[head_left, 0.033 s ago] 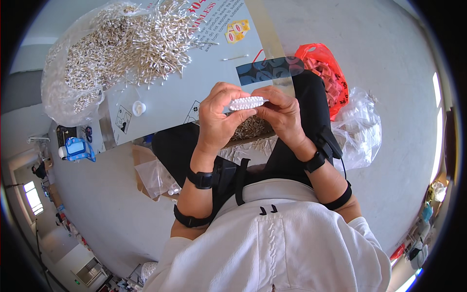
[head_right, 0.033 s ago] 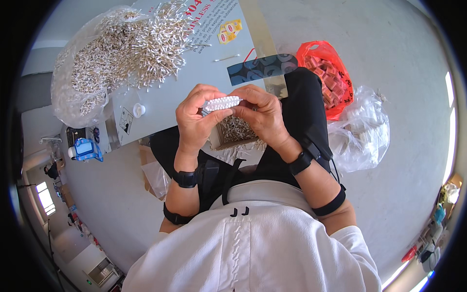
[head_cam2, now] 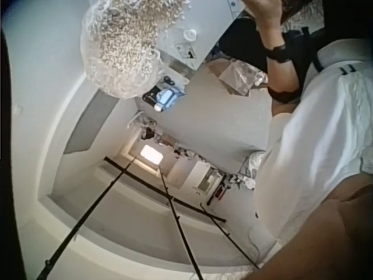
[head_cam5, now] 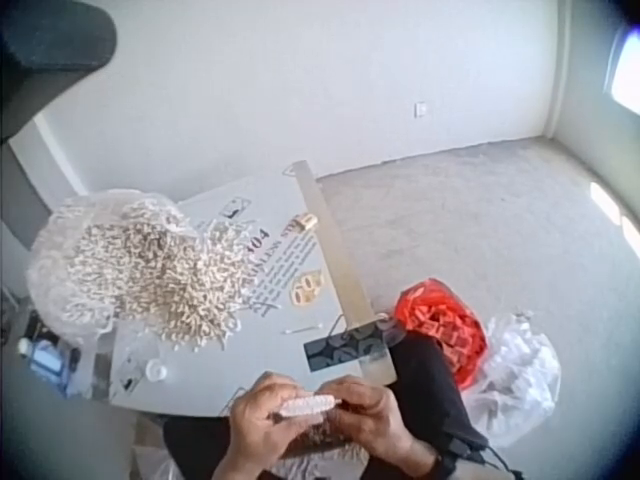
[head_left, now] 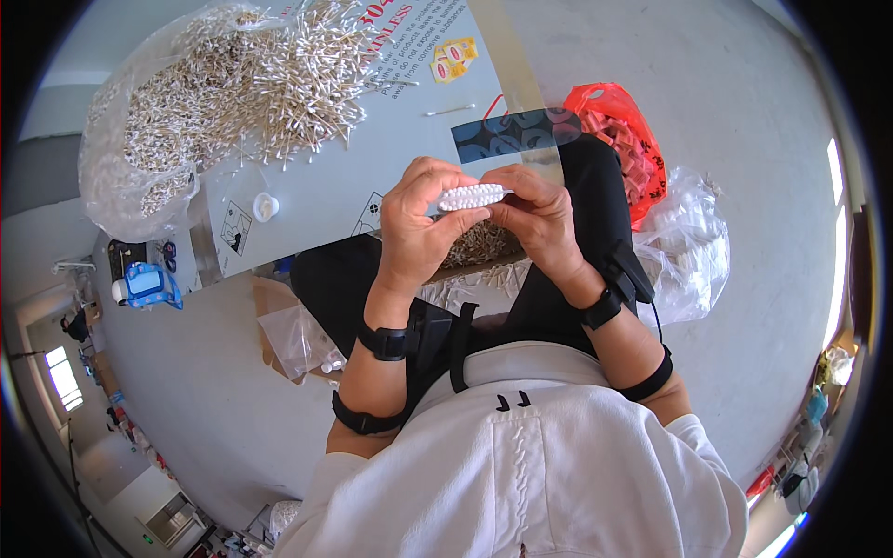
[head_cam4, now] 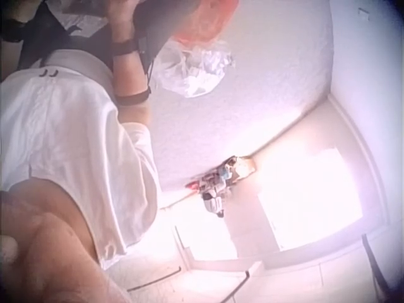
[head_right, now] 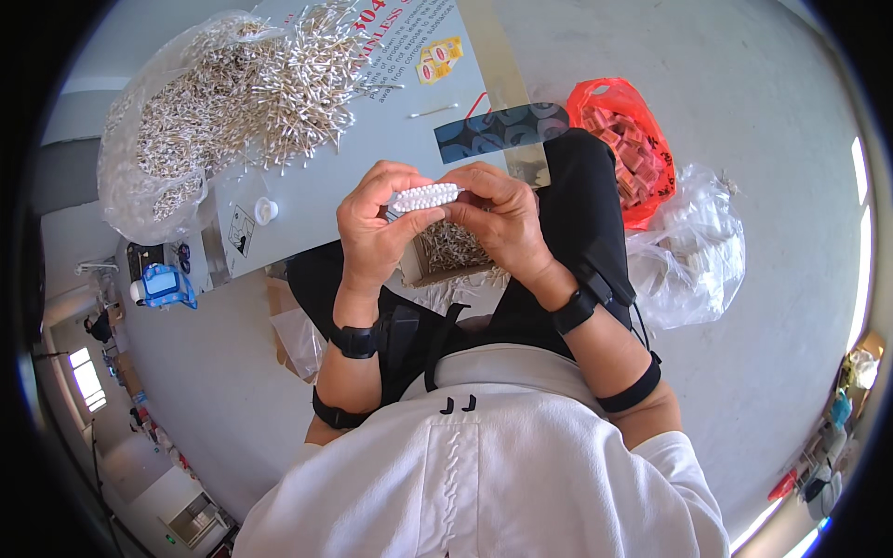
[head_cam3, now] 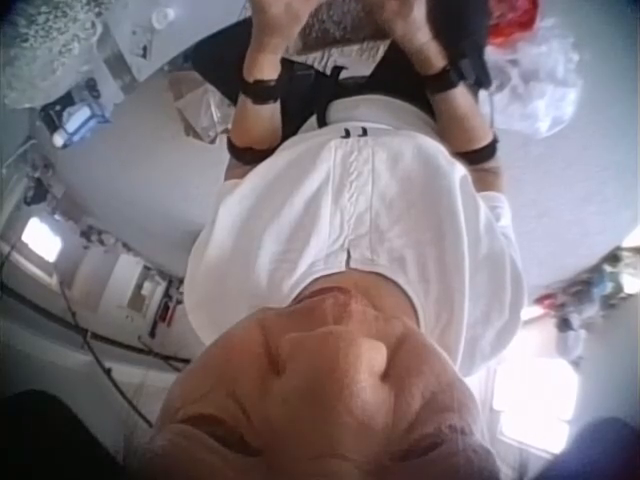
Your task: Packaging cotton swabs into small plastic containers at a workbench.
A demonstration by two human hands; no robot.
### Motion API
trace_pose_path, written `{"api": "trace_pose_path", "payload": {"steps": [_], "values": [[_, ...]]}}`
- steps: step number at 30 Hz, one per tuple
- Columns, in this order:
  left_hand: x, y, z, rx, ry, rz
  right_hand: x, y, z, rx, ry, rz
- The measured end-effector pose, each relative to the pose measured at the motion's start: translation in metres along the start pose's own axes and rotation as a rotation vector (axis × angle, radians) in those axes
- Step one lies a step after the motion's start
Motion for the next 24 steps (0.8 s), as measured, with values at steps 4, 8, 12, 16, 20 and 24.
{"api": "trace_pose_path", "payload": {"steps": [4, 8, 12, 16, 20, 24], "values": [[0.006, 0.003, 0.001, 0.016, -0.046, 0.027, -0.007, -0.002, 0.002, -0.013, 0.017, -0.003], [0.006, 0.004, 0.001, 0.024, -0.054, 0.024, -0.007, -0.003, 0.002, -0.033, 0.015, 0.005], [0.000, 0.001, 0.001, 0.004, 0.009, -0.049, 0.002, -0.001, 0.001, -0.033, -0.030, 0.096], [-0.014, 0.001, 0.000, -0.021, 0.168, -0.075, 0.001, 0.000, 0.002, -0.039, -0.035, 0.060], [-0.019, 0.001, -0.001, -0.003, 0.197, -0.112, 0.018, 0.005, 0.004, -0.023, -0.126, 0.176], [-0.026, -0.002, -0.004, 0.012, 0.208, -0.119, 0.033, 0.008, 0.005, 0.002, -0.236, 0.218]]}}
Point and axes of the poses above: each hand's wrist, its own z-axis away from the middle knuckle, its own y-axis out of the palm, x = y × z, the point moved 9 cm from there along -z, towards the middle knuckle, and after that the axes turned 8 degrees about -z, right-handed, at the moved point
